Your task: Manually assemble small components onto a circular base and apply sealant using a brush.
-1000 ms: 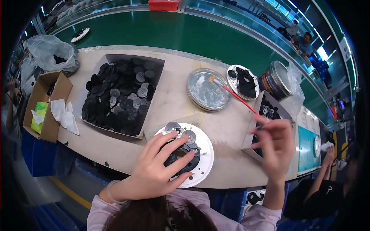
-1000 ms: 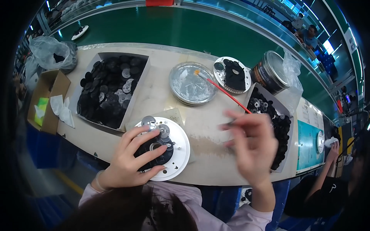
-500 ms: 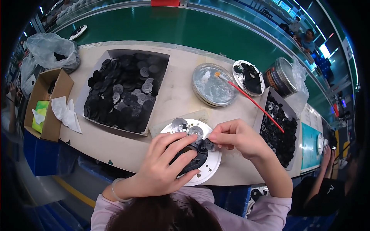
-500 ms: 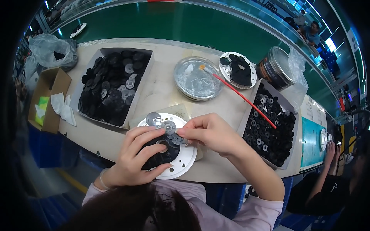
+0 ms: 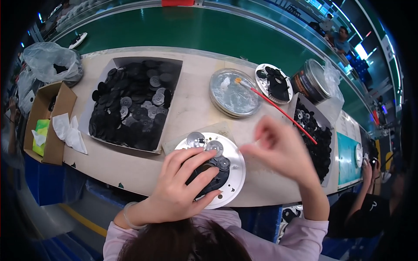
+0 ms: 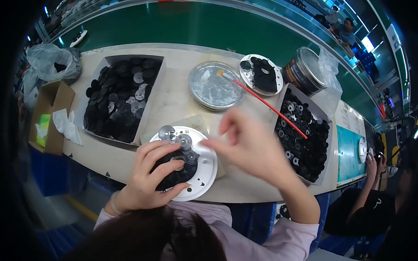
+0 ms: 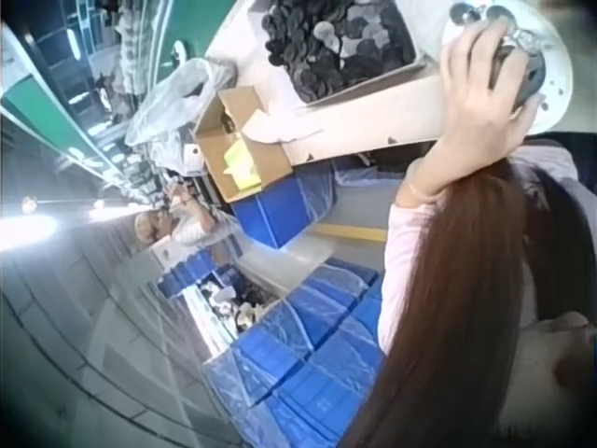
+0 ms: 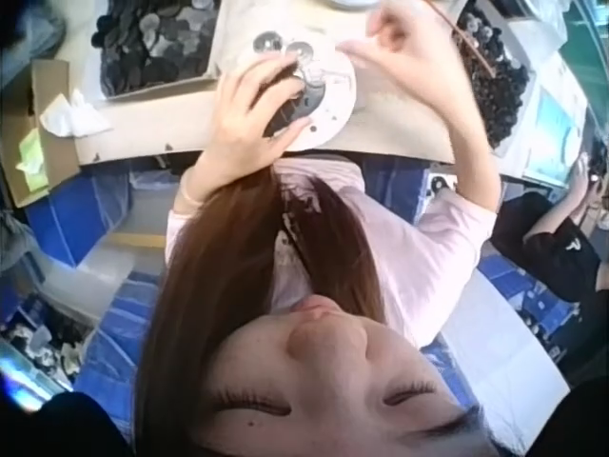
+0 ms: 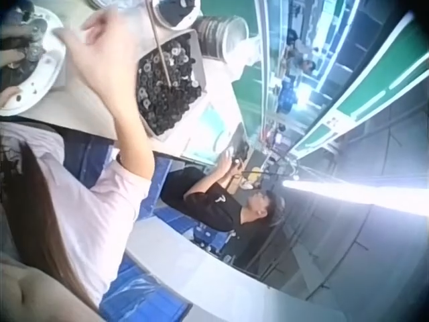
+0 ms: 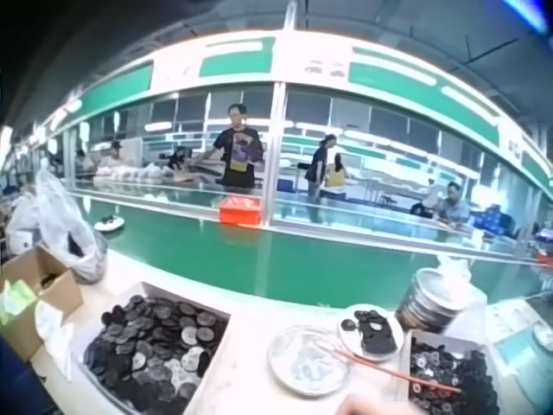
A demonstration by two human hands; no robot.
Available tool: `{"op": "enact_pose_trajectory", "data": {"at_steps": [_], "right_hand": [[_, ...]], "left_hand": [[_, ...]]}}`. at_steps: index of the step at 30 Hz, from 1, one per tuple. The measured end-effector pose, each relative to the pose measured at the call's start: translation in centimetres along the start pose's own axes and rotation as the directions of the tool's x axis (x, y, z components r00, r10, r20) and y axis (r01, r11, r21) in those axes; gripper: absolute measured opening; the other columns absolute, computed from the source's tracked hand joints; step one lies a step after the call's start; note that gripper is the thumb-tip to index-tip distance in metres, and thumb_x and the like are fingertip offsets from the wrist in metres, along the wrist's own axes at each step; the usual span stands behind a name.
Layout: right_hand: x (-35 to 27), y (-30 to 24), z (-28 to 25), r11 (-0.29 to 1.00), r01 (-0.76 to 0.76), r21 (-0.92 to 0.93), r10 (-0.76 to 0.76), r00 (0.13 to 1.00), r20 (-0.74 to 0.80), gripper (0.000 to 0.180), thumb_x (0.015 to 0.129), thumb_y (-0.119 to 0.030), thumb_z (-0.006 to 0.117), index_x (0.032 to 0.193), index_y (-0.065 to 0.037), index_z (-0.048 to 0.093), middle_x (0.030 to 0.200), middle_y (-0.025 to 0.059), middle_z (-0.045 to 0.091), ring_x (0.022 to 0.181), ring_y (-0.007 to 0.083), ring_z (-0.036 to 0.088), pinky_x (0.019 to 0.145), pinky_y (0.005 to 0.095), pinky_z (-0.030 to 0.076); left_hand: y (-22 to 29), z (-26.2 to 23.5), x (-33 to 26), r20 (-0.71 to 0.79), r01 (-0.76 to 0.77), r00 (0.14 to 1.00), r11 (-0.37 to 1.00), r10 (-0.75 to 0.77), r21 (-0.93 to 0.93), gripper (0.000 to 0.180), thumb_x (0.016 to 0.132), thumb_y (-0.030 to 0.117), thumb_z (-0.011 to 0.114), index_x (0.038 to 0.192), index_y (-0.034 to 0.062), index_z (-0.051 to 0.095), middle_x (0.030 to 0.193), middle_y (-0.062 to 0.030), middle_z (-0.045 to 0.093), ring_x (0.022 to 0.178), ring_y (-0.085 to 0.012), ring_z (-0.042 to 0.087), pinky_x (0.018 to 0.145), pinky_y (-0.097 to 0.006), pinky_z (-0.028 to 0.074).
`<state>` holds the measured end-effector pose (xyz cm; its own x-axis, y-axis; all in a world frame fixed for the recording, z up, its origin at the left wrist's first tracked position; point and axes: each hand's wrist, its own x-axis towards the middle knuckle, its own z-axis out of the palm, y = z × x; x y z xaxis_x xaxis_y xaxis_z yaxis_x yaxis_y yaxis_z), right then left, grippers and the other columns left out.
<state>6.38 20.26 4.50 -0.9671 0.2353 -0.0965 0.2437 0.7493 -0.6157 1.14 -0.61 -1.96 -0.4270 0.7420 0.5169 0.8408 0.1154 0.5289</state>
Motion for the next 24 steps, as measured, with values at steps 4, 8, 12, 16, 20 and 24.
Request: {"op": "enact_pose_trajectory", "data": {"at_steps": [4, 8, 12, 16, 20, 24], "right_hand": [[-1.1, 4.6, -5.4, 0.996, 0.012, -0.091, -0.065, 0.794, -0.604, 0.014, 0.079, -0.012, 0.063, 0.072, -0.004, 0.054, 0.062, -0.0054, 0.050, 0.054, 0.0001, 0.038, 0.050, 0.0151, 0.030], [-1.7, 12.5, -9.1, 0.954, -0.235, -0.186, 0.084, 0.805, -0.588, 0.013, 0.077, -0.013, 0.064, 0.079, -0.001, 0.060, 0.065, -0.0018, 0.056, 0.055, 0.0043, 0.046, 0.052, 0.0191, 0.038], [-0.5, 15.7, -7.9, 0.916, -0.355, -0.187, 0.290, 0.908, -0.302, 0.016, 0.072, -0.012, 0.068, 0.081, 0.000, 0.063, 0.066, 0.0015, 0.061, 0.059, 0.0072, 0.053, 0.056, 0.0211, 0.043], [0.1, 17.2, -6.9, 0.932, -0.344, -0.118, 0.316, 0.926, -0.204, 0.024, 0.064, -0.013, 0.076, 0.079, 0.000, 0.063, 0.063, 0.0024, 0.059, 0.059, 0.0060, 0.052, 0.054, 0.0213, 0.042], [0.4, 17.3, -7.0, 0.921, -0.348, -0.175, 0.311, 0.928, -0.205, 0.024, 0.065, -0.015, 0.075, 0.078, 0.001, 0.063, 0.062, 0.0025, 0.059, 0.057, 0.0059, 0.052, 0.052, 0.0214, 0.041], [0.0, 16.2, -7.5, 0.929, -0.367, -0.056, 0.339, 0.900, -0.274, 0.017, 0.073, -0.013, 0.067, 0.078, 0.002, 0.064, 0.060, 0.0032, 0.059, 0.052, 0.0073, 0.053, 0.049, 0.0217, 0.041]], "left_hand": [[0.2, -0.3, 0.2, 0.054, 0.011, 0.998, 0.998, -0.014, 0.062, 0.041, 0.062, 0.020, 0.070, 0.099, 0.0071, 0.060, 0.116, -0.0124, 0.050, 0.104, -0.0299, 0.046, 0.086, -0.042, 0.036], [0.4, -0.2, 0.8, 0.085, -0.008, 0.996, 0.996, 0.000, 0.093, 0.039, 0.061, 0.019, 0.071, 0.098, 0.0086, 0.062, 0.116, -0.0124, 0.050, 0.106, -0.0300, 0.045, 0.086, -0.041, 0.037], [0.4, -0.3, 0.8, 0.076, -0.015, 0.997, 0.995, 0.008, 0.100, 0.038, 0.062, 0.019, 0.069, 0.098, 0.0075, 0.062, 0.115, -0.0120, 0.051, 0.105, -0.0290, 0.046, 0.085, -0.041, 0.036], [0.4, -0.4, 0.8, 0.074, -0.015, 0.997, 0.995, 0.008, 0.099, 0.037, 0.063, 0.019, 0.069, 0.097, 0.0072, 0.062, 0.115, -0.0117, 0.052, 0.104, -0.0286, 0.047, 0.085, -0.041, 0.036], [0.5, -0.4, 0.8, 0.079, -0.009, 0.997, 0.994, 0.001, 0.106, 0.036, 0.064, 0.020, 0.069, 0.096, 0.0073, 0.062, 0.114, -0.0115, 0.052, 0.104, -0.0281, 0.047, 0.085, -0.041, 0.036], [0.4, -0.4, 0.7, 0.081, -0.004, 0.997, 0.994, -0.005, 0.110, 0.035, 0.064, 0.021, 0.068, 0.097, 0.0077, 0.062, 0.114, -0.0113, 0.052, 0.104, -0.0279, 0.047, 0.084, -0.041, 0.036]]}}
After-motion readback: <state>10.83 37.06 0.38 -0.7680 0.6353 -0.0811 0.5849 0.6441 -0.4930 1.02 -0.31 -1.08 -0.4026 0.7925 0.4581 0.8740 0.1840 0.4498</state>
